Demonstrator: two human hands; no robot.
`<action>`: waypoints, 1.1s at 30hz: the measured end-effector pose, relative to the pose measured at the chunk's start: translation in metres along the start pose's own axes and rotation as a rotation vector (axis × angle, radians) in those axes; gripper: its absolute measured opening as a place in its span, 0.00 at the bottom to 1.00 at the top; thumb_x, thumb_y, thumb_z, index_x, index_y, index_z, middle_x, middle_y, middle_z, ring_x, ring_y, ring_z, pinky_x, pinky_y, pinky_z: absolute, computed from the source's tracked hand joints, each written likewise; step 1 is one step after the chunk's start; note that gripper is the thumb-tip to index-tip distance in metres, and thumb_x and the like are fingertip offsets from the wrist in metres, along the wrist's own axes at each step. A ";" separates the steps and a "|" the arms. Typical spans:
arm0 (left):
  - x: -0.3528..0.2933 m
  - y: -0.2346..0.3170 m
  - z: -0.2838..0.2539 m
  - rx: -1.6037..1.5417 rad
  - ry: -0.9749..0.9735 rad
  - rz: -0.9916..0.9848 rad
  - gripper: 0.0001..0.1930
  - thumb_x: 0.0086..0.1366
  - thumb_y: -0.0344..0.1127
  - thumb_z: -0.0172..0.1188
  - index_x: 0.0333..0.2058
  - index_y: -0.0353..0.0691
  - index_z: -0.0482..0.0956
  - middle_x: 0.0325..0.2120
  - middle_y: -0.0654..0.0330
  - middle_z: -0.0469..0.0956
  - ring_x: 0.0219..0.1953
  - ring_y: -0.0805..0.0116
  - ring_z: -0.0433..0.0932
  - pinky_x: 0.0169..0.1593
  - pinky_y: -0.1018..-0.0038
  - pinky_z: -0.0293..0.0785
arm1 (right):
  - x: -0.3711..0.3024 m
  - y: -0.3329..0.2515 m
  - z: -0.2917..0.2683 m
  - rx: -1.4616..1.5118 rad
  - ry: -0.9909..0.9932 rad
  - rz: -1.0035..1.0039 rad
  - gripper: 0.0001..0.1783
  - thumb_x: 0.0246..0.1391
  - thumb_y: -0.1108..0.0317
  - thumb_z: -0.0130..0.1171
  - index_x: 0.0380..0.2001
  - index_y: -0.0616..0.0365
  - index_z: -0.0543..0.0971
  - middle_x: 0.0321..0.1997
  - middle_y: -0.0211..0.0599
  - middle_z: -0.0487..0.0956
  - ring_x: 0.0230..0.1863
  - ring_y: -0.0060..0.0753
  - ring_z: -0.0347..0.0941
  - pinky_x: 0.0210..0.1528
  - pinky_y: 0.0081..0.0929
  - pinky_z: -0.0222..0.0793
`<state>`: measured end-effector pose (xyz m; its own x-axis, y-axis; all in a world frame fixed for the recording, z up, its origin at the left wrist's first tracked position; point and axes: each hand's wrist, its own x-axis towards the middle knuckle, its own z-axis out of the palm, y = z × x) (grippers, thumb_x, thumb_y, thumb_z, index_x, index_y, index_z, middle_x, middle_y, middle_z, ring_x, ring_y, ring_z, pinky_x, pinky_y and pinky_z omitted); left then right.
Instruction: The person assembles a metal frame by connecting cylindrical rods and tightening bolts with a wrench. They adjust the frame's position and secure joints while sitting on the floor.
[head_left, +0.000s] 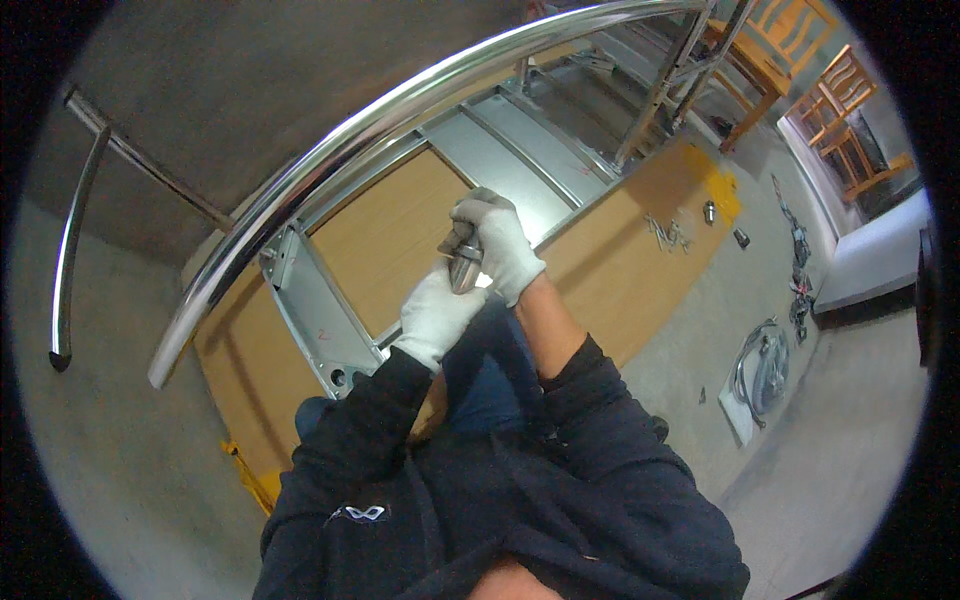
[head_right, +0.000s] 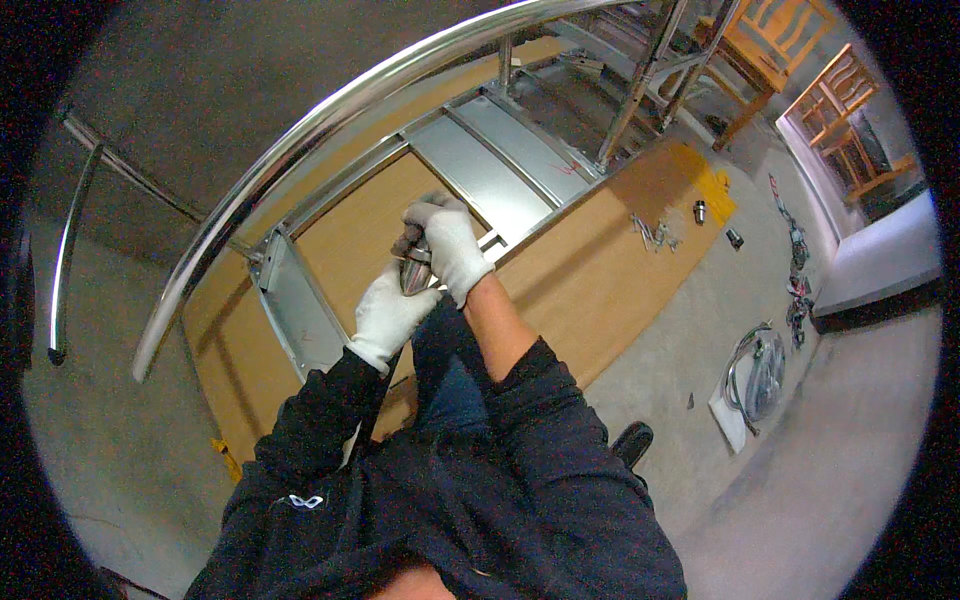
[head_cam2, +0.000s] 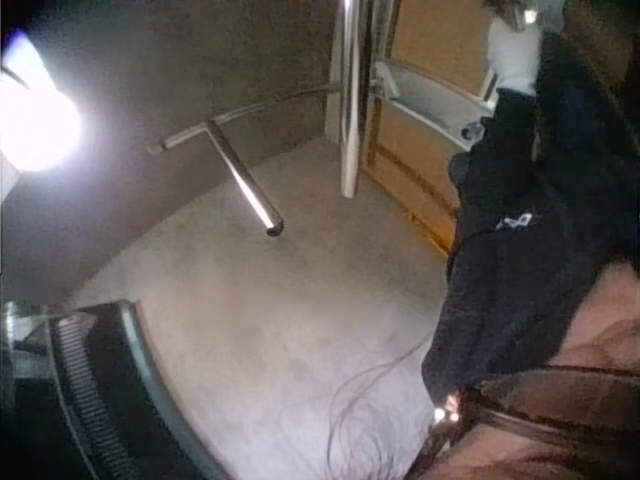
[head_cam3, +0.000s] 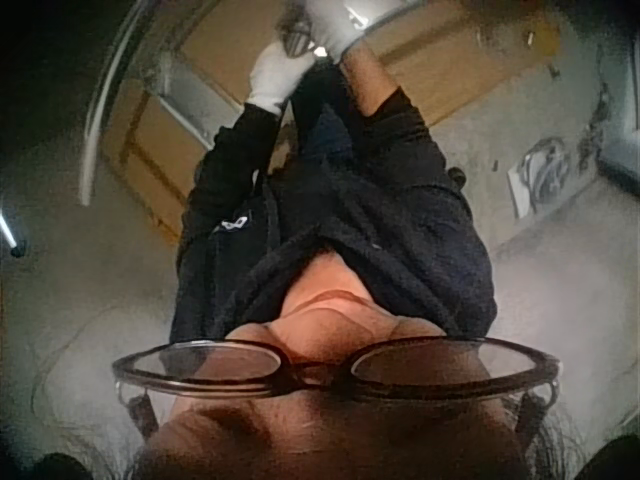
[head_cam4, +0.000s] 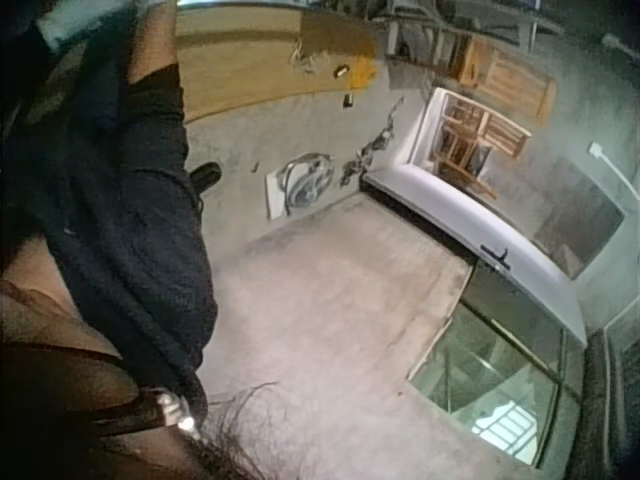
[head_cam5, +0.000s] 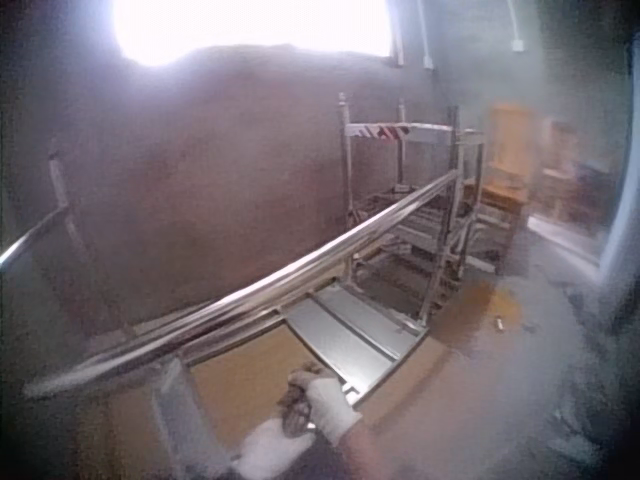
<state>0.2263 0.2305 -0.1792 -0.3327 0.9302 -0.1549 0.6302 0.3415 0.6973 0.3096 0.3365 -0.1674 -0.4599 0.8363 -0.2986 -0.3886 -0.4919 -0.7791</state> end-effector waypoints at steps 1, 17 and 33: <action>0.000 -0.002 -0.001 0.003 0.002 0.016 0.25 0.51 0.49 0.63 0.43 0.38 0.74 0.35 0.44 0.79 0.42 0.46 0.78 0.46 0.58 0.73 | 0.000 0.001 0.000 0.002 0.004 -0.003 0.08 0.49 0.74 0.55 0.34 0.61 0.70 0.22 0.34 0.68 0.20 0.31 0.68 0.26 0.35 0.76; 0.001 -0.044 0.015 -0.097 -0.055 -0.090 0.30 0.50 0.49 0.66 0.46 0.35 0.71 0.33 0.47 0.80 0.37 0.50 0.79 0.42 0.62 0.73 | 0.015 0.091 -0.018 0.079 0.022 0.144 0.12 0.54 0.60 0.64 0.29 0.56 0.74 0.23 0.34 0.75 0.23 0.30 0.73 0.23 0.30 0.68; -0.005 -0.070 0.017 -0.517 -0.083 -0.204 0.14 0.46 0.29 0.66 0.32 0.34 0.72 0.21 0.61 0.75 0.19 0.74 0.72 0.23 0.76 0.67 | 0.033 0.107 -0.003 0.287 0.195 0.048 0.10 0.49 0.71 0.61 0.32 0.63 0.72 0.25 0.39 0.73 0.21 0.34 0.70 0.21 0.33 0.70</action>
<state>0.1955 0.2042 -0.2396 -0.3425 0.8667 -0.3626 0.1255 0.4247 0.8966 0.2552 0.3124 -0.2624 -0.3324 0.8273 -0.4528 -0.5914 -0.5569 -0.5832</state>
